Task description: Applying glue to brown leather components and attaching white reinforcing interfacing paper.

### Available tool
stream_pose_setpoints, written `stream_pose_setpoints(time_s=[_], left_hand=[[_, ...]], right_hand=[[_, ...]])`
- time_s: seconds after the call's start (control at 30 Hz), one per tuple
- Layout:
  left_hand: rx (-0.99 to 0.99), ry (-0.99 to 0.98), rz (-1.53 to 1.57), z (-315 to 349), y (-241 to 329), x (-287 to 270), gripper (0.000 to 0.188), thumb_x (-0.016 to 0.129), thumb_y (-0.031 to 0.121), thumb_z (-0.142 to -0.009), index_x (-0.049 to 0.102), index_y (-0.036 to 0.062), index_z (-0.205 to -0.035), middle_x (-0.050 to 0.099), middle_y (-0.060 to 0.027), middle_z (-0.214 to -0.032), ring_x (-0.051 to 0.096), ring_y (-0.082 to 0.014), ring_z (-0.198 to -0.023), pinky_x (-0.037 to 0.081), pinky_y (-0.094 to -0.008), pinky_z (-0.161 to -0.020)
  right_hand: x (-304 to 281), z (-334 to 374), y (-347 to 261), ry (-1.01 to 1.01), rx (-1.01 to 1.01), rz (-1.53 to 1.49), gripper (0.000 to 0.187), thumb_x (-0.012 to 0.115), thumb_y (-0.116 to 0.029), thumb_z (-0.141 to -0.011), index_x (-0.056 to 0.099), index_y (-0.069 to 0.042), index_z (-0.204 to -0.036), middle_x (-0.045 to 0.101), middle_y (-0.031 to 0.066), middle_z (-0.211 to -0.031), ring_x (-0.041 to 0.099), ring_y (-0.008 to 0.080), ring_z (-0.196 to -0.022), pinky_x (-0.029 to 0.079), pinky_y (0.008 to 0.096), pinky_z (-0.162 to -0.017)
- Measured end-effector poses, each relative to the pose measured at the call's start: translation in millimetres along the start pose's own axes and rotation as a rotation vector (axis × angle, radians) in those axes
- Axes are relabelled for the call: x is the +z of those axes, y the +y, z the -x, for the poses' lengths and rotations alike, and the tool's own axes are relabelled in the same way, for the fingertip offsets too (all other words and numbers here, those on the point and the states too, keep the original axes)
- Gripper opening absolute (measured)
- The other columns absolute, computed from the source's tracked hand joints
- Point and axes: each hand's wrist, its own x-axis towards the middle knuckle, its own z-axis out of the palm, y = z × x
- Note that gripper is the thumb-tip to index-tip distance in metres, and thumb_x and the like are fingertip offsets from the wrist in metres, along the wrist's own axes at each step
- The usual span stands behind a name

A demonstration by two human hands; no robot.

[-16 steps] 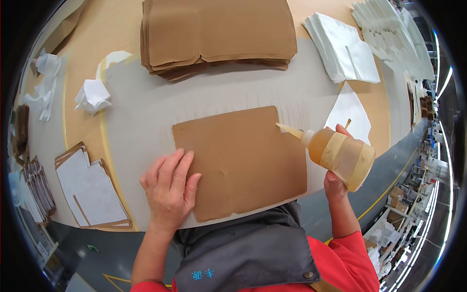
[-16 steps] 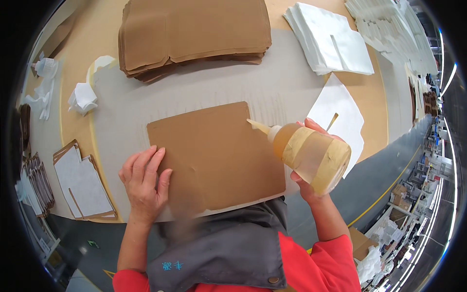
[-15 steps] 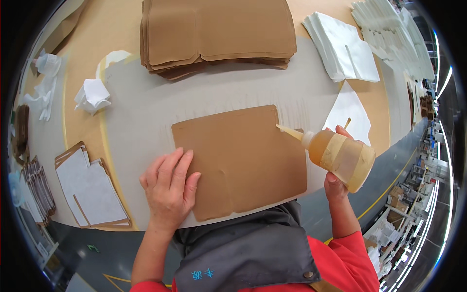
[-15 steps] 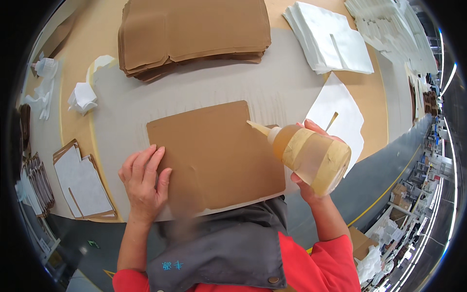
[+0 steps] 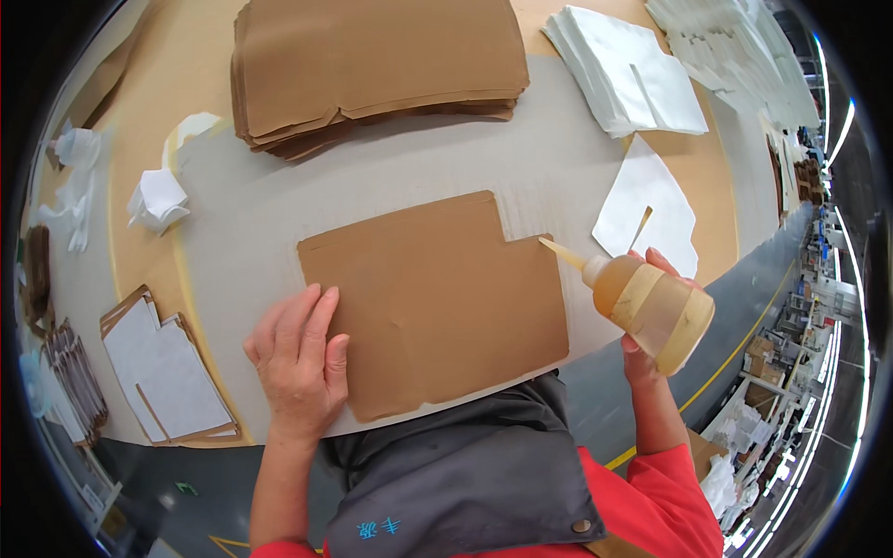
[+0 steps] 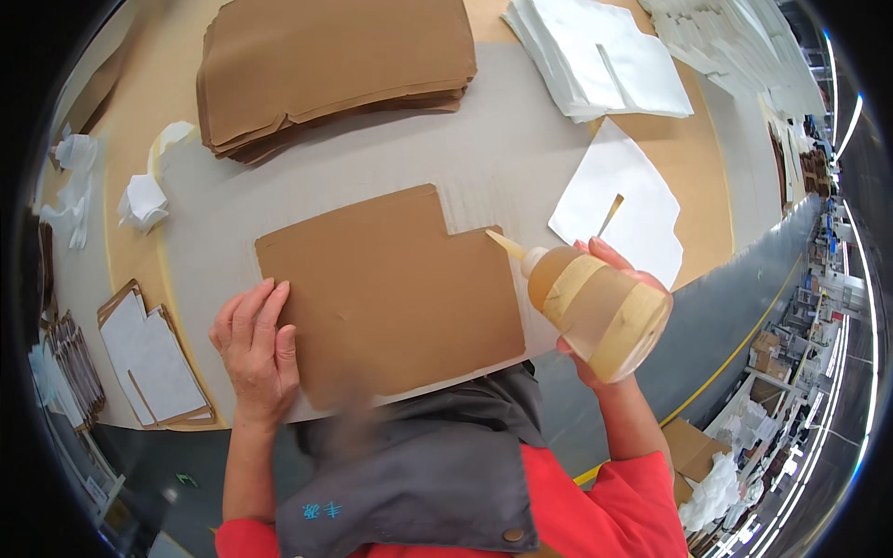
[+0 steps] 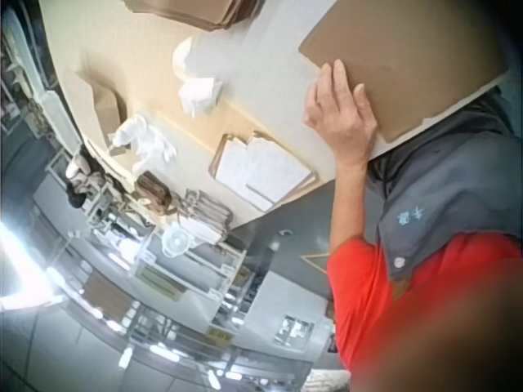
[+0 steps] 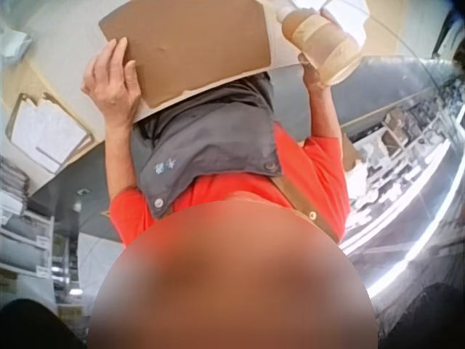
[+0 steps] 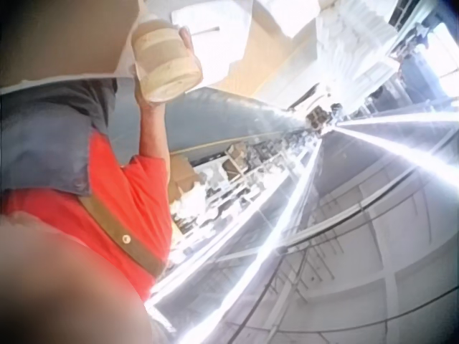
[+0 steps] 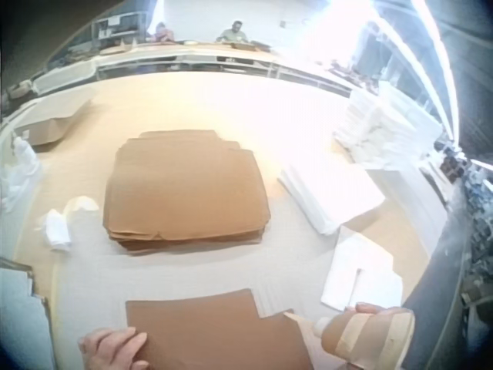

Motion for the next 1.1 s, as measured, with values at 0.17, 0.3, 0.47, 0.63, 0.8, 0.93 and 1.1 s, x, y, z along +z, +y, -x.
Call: stream_pose_setpoints(time_s=[0.17, 0.3, 0.47, 0.63, 0.8, 0.93, 1.1], left_hand=[[-0.001, -0.007, -0.013, 0.7, -0.8, 2.5, 0.033, 0.057, 0.020, -0.099, 0.067, 0.0065, -0.127, 0.062, -0.0074, -0.131, 0.053, -0.0291, -0.119, 0.036, -0.0401, -0.103], [0.007, -0.006, -0.022, 0.0, 0.1, 2.1, 0.033, 0.055, 0.020, -0.099, 0.066, 0.0064, -0.128, 0.062, -0.0077, -0.131, 0.052, -0.0296, -0.119, 0.035, -0.0408, -0.104], [0.004, 0.013, -0.055, -0.8, 1.8, 2.5, 0.035, 0.060, 0.024, -0.098, 0.066, 0.0095, -0.128, 0.062, -0.0052, -0.130, 0.053, -0.0278, -0.118, 0.035, -0.0387, -0.101], [0.013, 0.032, -0.036, -0.9, 2.1, 4.4, 0.040, 0.061, 0.019, -0.096, 0.061, 0.0103, -0.134, 0.062, -0.0048, -0.130, 0.052, -0.0277, -0.118, 0.035, -0.0394, -0.102], [0.028, 0.059, 0.005, -0.5, 3.1, 4.6, 0.052, 0.065, 0.010, -0.091, 0.055, 0.0111, -0.141, 0.062, -0.0046, -0.129, 0.052, -0.0276, -0.117, 0.034, -0.0394, -0.102], [0.013, 0.041, -0.022, -0.1, 3.0, 5.0, 0.043, 0.056, 0.019, -0.100, 0.054, 0.0092, -0.142, 0.062, -0.0060, -0.131, 0.052, -0.0278, -0.118, 0.033, -0.0398, -0.106], [0.038, 0.080, -0.015, 0.3, 3.3, 6.7, 0.055, 0.066, 0.007, -0.089, 0.054, 0.0109, -0.142, 0.062, -0.0056, -0.127, 0.052, -0.0272, -0.119, 0.034, -0.0391, -0.103]], right_hand=[[-4.5, -5.5, -9.9, 0.084, 0.121, 0.015, 0.098, 0.087, -0.055, -0.072, 0.038, -0.006, -0.141, 0.051, 0.0209, -0.144, 0.053, 0.0336, -0.132, 0.044, 0.0494, -0.110], [-13.8, -0.1, -14.2, 0.070, 0.107, 0.077, 0.092, 0.079, -0.057, -0.081, 0.041, -0.005, -0.147, 0.050, 0.0238, -0.146, 0.050, 0.0323, -0.136, 0.043, 0.0471, -0.112], [-19.0, 14.8, -23.1, 0.120, 0.160, 0.021, 0.097, 0.084, -0.059, -0.074, 0.046, -0.002, -0.142, 0.055, 0.0179, -0.141, 0.053, 0.0278, -0.131, 0.045, 0.0428, -0.108], [-31.7, 34.1, -29.0, 0.098, 0.200, 0.050, 0.097, 0.083, -0.063, -0.073, 0.049, -0.002, -0.140, 0.055, 0.0166, -0.140, 0.053, 0.0264, -0.130, 0.044, 0.0422, -0.108], [-42.5, 56.8, -33.8, 0.107, 0.246, 0.053, 0.099, 0.082, -0.065, -0.071, 0.049, -0.003, -0.140, 0.056, 0.0148, -0.139, 0.052, 0.0262, -0.131, 0.044, 0.0423, -0.108], [-51.0, 74.0, -33.9, 0.117, 0.264, 0.054, 0.100, 0.083, -0.066, -0.070, 0.049, -0.003, -0.140, 0.057, 0.0134, -0.138, 0.052, 0.0264, -0.132, 0.043, 0.0430, -0.109], [-44.5, 82.0, -39.0, 0.177, 0.279, -0.005, 0.101, 0.083, -0.065, -0.070, 0.046, -0.004, -0.141, 0.057, 0.0152, -0.138, 0.052, 0.0276, -0.131, 0.043, 0.0435, -0.110]])
